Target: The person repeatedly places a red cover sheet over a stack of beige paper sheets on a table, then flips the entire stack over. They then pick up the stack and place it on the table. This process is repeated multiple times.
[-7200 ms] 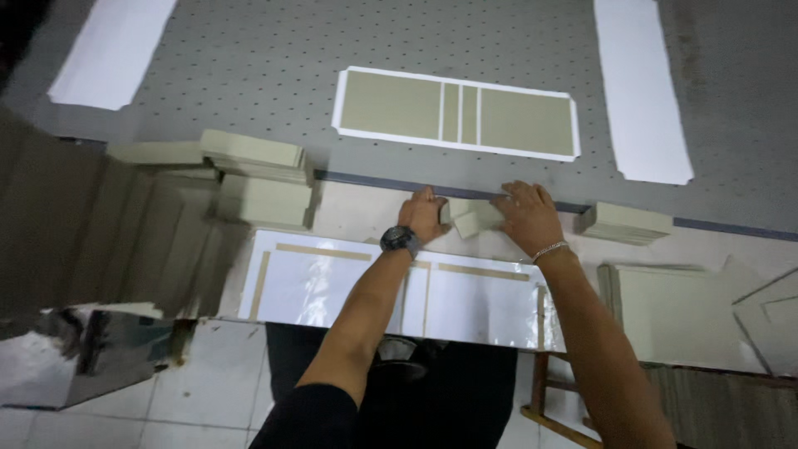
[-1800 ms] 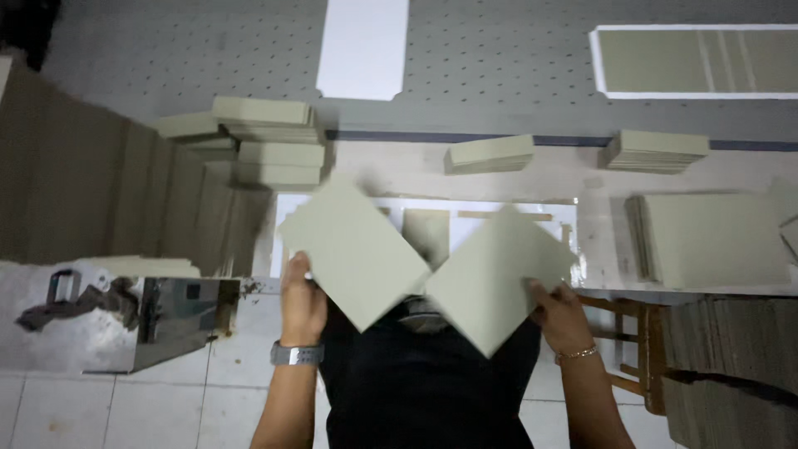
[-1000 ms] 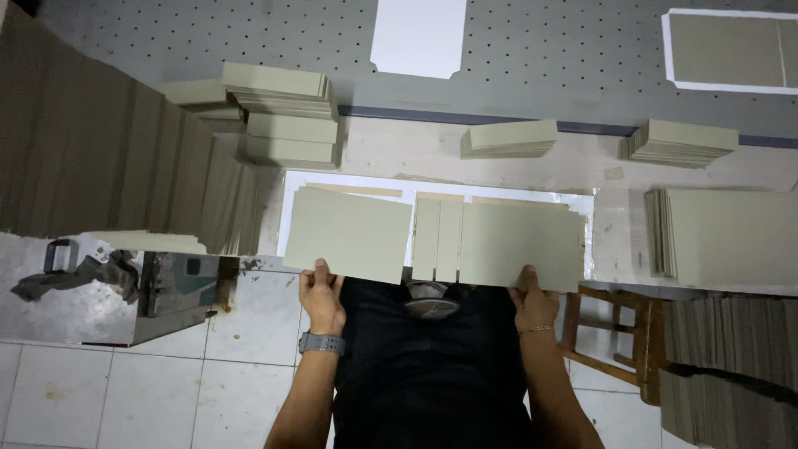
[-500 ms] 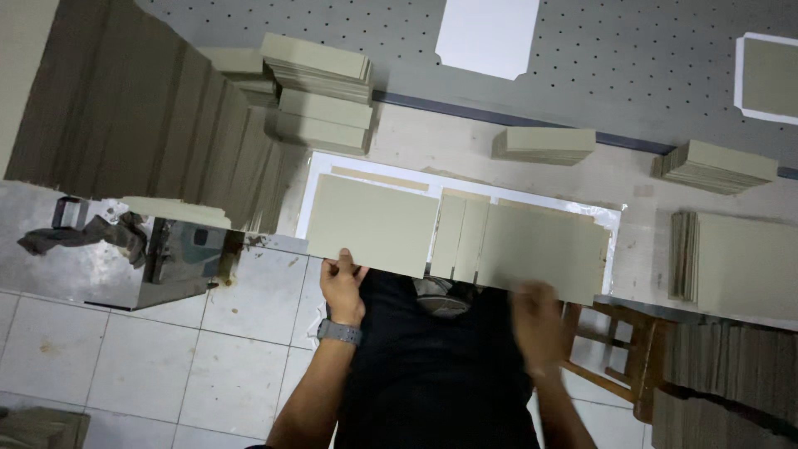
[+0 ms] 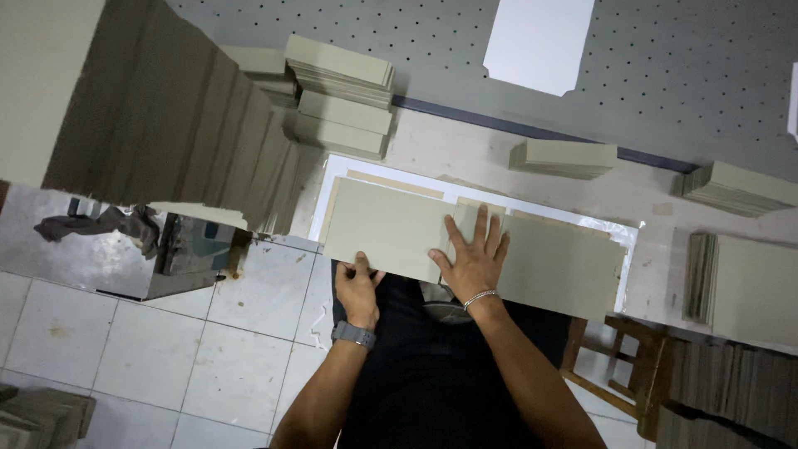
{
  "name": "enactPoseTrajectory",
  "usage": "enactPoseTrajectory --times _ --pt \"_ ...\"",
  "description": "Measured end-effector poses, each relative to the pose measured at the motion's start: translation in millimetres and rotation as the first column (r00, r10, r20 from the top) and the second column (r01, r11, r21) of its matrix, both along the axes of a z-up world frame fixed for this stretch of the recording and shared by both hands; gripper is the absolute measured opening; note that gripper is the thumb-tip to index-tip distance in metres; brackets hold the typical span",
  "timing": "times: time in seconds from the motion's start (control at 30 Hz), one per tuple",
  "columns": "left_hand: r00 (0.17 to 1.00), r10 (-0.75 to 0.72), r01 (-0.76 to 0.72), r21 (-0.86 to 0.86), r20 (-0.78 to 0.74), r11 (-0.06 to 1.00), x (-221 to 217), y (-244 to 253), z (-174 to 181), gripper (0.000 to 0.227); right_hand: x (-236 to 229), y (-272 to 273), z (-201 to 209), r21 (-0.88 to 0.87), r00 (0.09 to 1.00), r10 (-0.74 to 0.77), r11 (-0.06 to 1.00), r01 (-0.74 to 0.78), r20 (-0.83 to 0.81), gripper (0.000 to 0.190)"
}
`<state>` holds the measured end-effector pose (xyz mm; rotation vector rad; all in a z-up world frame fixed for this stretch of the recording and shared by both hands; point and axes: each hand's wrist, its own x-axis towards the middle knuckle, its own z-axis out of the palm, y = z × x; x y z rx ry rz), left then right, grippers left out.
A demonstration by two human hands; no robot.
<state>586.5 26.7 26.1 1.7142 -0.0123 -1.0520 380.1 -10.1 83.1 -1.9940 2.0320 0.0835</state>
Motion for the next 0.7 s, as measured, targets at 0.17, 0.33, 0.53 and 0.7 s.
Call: enactPoseTrajectory --times 0.17,0.33,0.53,0.7 --pt "1.000 -0.012 0.012 0.008 -0.003 1.000 -1 -7 6 0.034 -5 -7 -8 -0.031 1.000 -0.002 1.000 0.003 0.025 0.078" --pt "0.998 -0.060 0.060 0.009 0.019 0.998 1 -3 13 0.027 -35 -8 -30 -0.186 0.987 0.083 0.981 -0.057 0.137 0.074" --pt "0.597 -0.068 0.268 -0.119 0.799 0.956 1 2 47 0.041 -137 14 -47 -0.642 0.990 0.001 0.761 0.092 0.143 0.062" --pt "-0.074 -0.187 0.911 0.143 0.980 0.387 -44 -42 49 0.030 -144 47 -40 -0.375 0.965 -0.174 0.896 0.238 0.196 0.073"
